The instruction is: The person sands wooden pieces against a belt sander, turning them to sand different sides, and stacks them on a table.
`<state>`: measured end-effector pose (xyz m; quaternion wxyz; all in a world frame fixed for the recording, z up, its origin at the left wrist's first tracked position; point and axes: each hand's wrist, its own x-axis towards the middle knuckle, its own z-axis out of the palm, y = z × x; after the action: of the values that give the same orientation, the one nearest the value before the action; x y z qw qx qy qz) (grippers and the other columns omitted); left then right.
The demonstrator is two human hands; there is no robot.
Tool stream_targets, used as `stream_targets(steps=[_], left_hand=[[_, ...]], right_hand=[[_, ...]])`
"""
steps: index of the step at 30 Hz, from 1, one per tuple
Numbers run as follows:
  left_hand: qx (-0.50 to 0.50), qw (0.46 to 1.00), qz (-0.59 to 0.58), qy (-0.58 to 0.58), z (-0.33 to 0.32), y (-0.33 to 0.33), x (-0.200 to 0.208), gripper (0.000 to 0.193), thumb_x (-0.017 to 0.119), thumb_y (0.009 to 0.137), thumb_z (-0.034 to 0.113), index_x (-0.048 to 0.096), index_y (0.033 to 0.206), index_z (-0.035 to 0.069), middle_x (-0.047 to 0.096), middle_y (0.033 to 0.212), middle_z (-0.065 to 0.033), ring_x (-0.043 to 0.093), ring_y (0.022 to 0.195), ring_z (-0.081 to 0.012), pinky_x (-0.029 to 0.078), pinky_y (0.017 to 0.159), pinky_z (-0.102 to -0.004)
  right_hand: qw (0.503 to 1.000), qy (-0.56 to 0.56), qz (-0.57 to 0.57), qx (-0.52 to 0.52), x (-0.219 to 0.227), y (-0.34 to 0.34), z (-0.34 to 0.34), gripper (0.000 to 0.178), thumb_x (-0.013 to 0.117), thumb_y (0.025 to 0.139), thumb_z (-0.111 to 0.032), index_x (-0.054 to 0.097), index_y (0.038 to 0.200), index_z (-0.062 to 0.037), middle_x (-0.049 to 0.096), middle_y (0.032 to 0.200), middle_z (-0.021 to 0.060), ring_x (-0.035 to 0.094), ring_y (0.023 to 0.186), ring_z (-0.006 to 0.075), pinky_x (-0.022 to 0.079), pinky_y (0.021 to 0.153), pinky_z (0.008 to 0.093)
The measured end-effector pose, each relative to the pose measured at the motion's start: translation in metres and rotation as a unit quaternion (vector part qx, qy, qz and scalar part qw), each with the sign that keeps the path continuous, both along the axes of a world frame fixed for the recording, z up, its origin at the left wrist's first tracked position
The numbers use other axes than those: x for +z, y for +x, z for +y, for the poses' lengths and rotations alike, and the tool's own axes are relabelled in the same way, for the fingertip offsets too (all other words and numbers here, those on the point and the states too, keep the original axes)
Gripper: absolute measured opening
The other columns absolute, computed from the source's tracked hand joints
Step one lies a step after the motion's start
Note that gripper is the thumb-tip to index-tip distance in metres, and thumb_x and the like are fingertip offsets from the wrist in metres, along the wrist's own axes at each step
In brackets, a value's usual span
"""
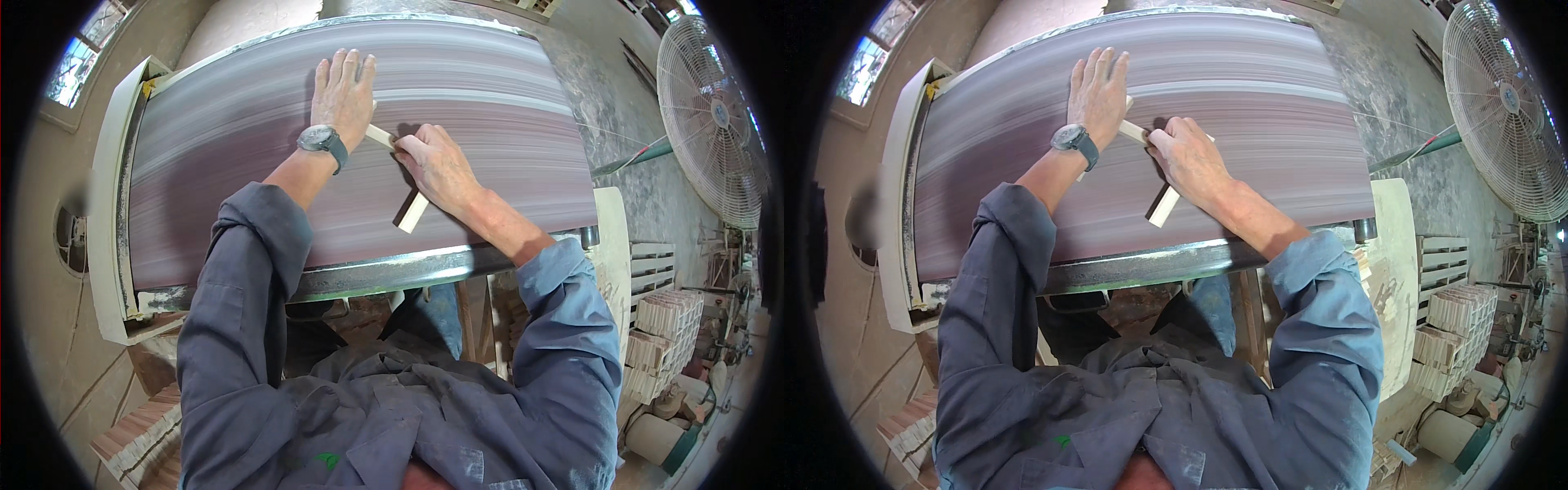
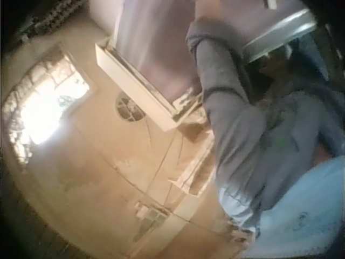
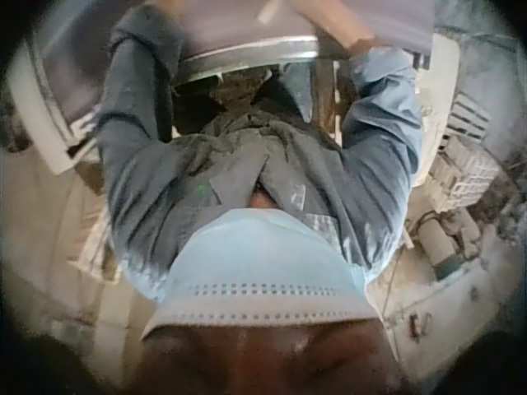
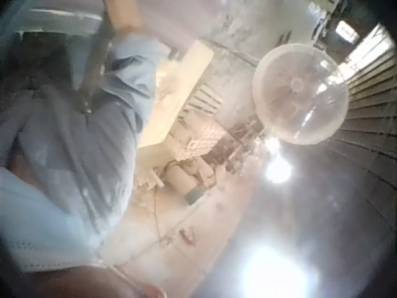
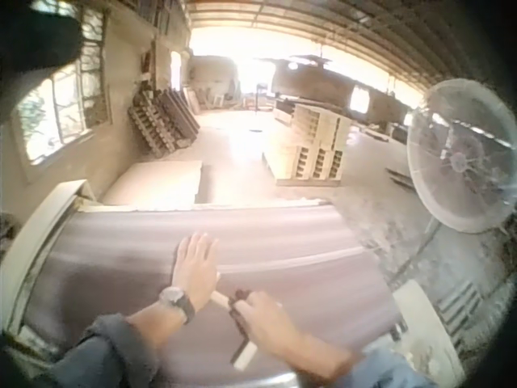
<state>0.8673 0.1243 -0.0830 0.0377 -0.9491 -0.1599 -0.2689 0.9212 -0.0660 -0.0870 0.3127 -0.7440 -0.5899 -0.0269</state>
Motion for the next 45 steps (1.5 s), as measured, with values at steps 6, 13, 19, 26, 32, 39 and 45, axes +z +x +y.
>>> stream_targets(steps=[6, 13, 19, 26, 32, 39, 45], left_hand=[[-0.013, 0.999, -0.008, 0.044, -0.013, -0.005, -0.004, 0.062, 0.072, 0.078, 0.013, 0.048, 0.135, 0.007, 0.046, 0.14, -0.0164, 0.037, 0.136, -0.0327, 0.028, 0.113, -0.0501], [-0.09, 0.993, -0.047, -0.055, -0.047, -0.05, 0.002, 0.043, 0.054, 0.091, 0.019, 0.052, 0.133, 0.008, 0.052, 0.135, -0.0156, 0.044, 0.131, -0.0304, 0.031, 0.112, -0.0456], [-0.16, 0.726, -0.131, -0.656, -0.034, -0.136, 0.084, 0.056, 0.034, 0.103, 0.048, 0.052, 0.135, 0.005, 0.059, 0.129, -0.0178, 0.054, 0.121, -0.0256, 0.038, 0.107, -0.0395], [-0.238, 0.717, -0.201, -0.623, -0.049, -0.223, 0.13, 0.05, 0.05, 0.101, 0.04, 0.057, 0.126, -0.003, 0.063, 0.114, -0.0123, 0.062, 0.101, -0.0164, 0.049, 0.09, -0.0302], [-0.213, 0.755, -0.065, -0.617, -0.022, -0.278, 0.163, 0.036, 0.066, 0.094, 0.03, 0.064, 0.108, -0.003, 0.069, 0.085, -0.006, 0.064, 0.077, -0.0096, 0.051, 0.066, -0.0223], [-0.125, 0.76, -0.15, -0.62, -0.002, -0.299, 0.147, 0.031, 0.06, 0.098, 0.031, 0.063, 0.103, 0.0, 0.064, 0.079, -0.0013, 0.059, 0.065, -0.0053, 0.044, 0.053, -0.0182], [-0.076, 0.762, -0.159, -0.624, 0.012, -0.298, 0.124, 0.032, 0.06, 0.098, 0.032, 0.062, 0.099, 0.001, 0.063, 0.08, -0.0023, 0.059, 0.068, -0.0052, 0.043, 0.057, -0.0201]], right_hand=[[1.0, -0.012, -0.006, -0.002, 0.002, -0.009, -0.015, 0.009, 0.065, 0.088, -0.009, 0.062, 0.093, -0.0023, 0.053, 0.083, 0.0111, 0.054, 0.081, 0.0291, 0.047, 0.069, 0.0413], [0.999, -0.037, 0.018, -0.005, 0.027, -0.046, -0.059, 0.01, 0.066, 0.086, -0.009, 0.064, 0.094, -0.0031, 0.053, 0.082, 0.0115, 0.054, 0.082, 0.0305, 0.046, 0.07, 0.0426], [0.94, -0.061, 0.333, -0.047, 0.081, -0.076, -0.068, 0.018, 0.067, 0.092, -0.016, 0.067, 0.105, -0.0034, 0.062, 0.084, 0.0029, 0.06, 0.077, 0.0151, 0.048, 0.069, 0.0296], [0.558, 0.026, 0.804, 0.203, 0.099, -0.129, -0.037, 0.029, 0.061, 0.096, -0.017, 0.061, 0.12, -0.0018, 0.067, 0.092, 0.0059, 0.063, 0.077, 0.0147, 0.053, 0.065, 0.0271], [0.548, -0.052, 0.786, 0.28, 0.095, -0.167, -0.03, 0.03, 0.064, 0.093, -0.021, 0.061, 0.115, -0.001, 0.066, 0.091, 0.0079, 0.062, 0.079, 0.0183, 0.053, 0.067, 0.0314], [0.519, 0.005, 0.846, 0.123, 0.126, -0.18, -0.018, 0.067, 0.028, 0.104, -0.05, 0.051, 0.126, 0.0083, 0.065, 0.11, 0.0188, 0.067, 0.093, 0.0241, 0.058, 0.076, 0.0327], [0.74, 0.05, 0.665, 0.088, 0.121, -0.169, -0.015, 0.04, 0.049, 0.103, -0.031, 0.057, 0.118, 0.0054, 0.067, 0.107, 0.013, 0.066, 0.094, 0.0182, 0.052, 0.085, 0.0287]])
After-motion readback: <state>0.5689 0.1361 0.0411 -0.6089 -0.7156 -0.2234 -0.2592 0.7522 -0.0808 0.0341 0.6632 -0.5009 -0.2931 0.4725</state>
